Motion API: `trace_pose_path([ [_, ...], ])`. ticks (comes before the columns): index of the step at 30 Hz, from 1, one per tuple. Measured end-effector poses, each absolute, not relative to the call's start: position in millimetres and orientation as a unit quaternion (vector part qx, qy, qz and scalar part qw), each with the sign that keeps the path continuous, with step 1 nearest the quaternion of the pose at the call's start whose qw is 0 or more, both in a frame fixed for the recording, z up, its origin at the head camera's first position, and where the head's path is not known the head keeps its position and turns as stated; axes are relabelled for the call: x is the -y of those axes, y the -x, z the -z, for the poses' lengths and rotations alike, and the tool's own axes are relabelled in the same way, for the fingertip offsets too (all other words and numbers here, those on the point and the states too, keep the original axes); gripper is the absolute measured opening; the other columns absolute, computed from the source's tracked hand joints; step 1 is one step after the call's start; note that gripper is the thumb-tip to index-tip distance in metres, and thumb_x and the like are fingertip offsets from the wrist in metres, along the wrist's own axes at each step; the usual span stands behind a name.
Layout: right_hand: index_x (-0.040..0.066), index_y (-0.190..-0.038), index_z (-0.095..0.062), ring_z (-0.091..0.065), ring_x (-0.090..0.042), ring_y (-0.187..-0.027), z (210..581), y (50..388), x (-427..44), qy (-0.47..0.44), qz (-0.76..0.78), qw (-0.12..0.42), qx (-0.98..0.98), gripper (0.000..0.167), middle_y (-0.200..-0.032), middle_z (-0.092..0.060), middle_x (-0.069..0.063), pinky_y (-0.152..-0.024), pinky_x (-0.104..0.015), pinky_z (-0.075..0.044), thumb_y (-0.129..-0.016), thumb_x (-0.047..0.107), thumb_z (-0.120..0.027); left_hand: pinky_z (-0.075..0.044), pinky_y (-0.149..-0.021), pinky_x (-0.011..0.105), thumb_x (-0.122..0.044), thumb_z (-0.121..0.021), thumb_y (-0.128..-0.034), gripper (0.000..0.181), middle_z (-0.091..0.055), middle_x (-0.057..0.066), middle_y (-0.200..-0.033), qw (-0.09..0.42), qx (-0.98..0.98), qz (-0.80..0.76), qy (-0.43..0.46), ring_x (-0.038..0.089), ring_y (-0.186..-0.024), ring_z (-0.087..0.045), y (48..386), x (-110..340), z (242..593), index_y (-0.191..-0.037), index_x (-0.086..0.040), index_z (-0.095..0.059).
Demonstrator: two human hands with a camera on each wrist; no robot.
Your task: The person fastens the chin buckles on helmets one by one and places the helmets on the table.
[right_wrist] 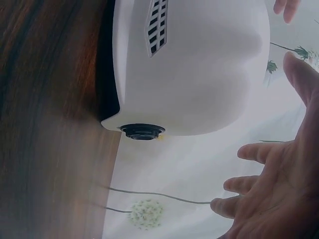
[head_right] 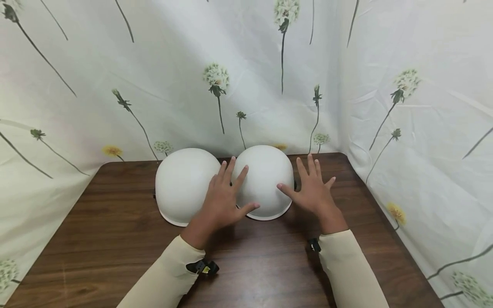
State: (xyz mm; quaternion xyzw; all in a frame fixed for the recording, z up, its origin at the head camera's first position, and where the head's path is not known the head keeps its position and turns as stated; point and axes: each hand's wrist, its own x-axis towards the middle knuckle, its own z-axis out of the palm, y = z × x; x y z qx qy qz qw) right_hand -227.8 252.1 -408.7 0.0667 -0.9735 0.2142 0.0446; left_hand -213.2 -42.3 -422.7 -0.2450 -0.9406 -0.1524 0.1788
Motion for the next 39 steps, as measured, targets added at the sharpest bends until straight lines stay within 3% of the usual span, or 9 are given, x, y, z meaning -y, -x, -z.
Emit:
trace_pose_path([
  [8,0.019,-0.171,-0.008,0.006,-0.042,-0.162,414.8,230.0,-250.0,-0.070,-0.235,0.045,0.968,0.107,-0.177,0.007,-0.013,-0.105,-0.091,0.002,-0.094,0.076,-0.056,-0.039,-0.111,0.068,-0.075,-0.066,-0.0877,0.101,-0.014,0.023,-0.173,0.191,0.934,0.139,0.268,0.049,-0.157,-0.019,212.3,33.4,439.8,-0.167,-0.022,-0.032],
  [16,0.018,-0.171,-0.007,0.002,-0.042,-0.162,423.6,233.3,-245.1,-0.078,-0.242,0.047,0.966,0.107,-0.177,0.003,-0.015,-0.108,-0.089,-0.006,-0.095,0.075,-0.056,-0.038,-0.111,0.070,-0.077,-0.065,-0.0877,0.103,-0.010,0.020,-0.175,0.170,0.944,0.116,0.259,0.049,-0.158,-0.016,208.6,26.2,447.5,-0.169,-0.026,-0.026],
  [26,0.024,-0.171,0.000,-0.025,-0.051,-0.154,432.7,235.5,-241.4,-0.105,-0.283,0.038,0.952,0.108,-0.176,0.001,-0.018,-0.110,-0.074,-0.036,-0.095,0.073,-0.059,-0.045,-0.111,0.060,-0.066,-0.075,-0.0875,0.105,-0.003,0.022,-0.175,0.150,0.940,0.143,0.272,0.052,-0.158,-0.010,209.0,20.0,454.2,-0.169,-0.025,-0.023],
  [32,0.019,-0.171,-0.003,-0.009,-0.040,-0.161,435.9,237.5,-238.7,-0.136,-0.297,0.037,0.944,0.108,-0.176,-0.008,-0.016,-0.119,-0.069,-0.028,-0.095,0.067,-0.065,-0.052,-0.105,0.055,-0.053,-0.083,-0.0872,0.106,0.000,0.022,-0.175,0.135,0.940,0.152,0.274,0.054,-0.158,-0.008,209.3,17.2,454.1,-0.169,-0.023,-0.023],
  [39,0.017,-0.170,0.002,-0.014,-0.036,-0.161,438.8,238.0,-232.5,-0.157,-0.328,0.037,0.931,0.116,-0.176,-0.006,-0.013,-0.120,-0.065,-0.029,-0.093,0.060,-0.073,-0.058,-0.095,0.053,-0.040,-0.087,-0.0875,0.104,-0.001,0.021,-0.175,0.133,0.938,0.161,0.275,0.053,-0.158,-0.007,209.2,16.4,455.1,-0.169,-0.022,-0.025],
])
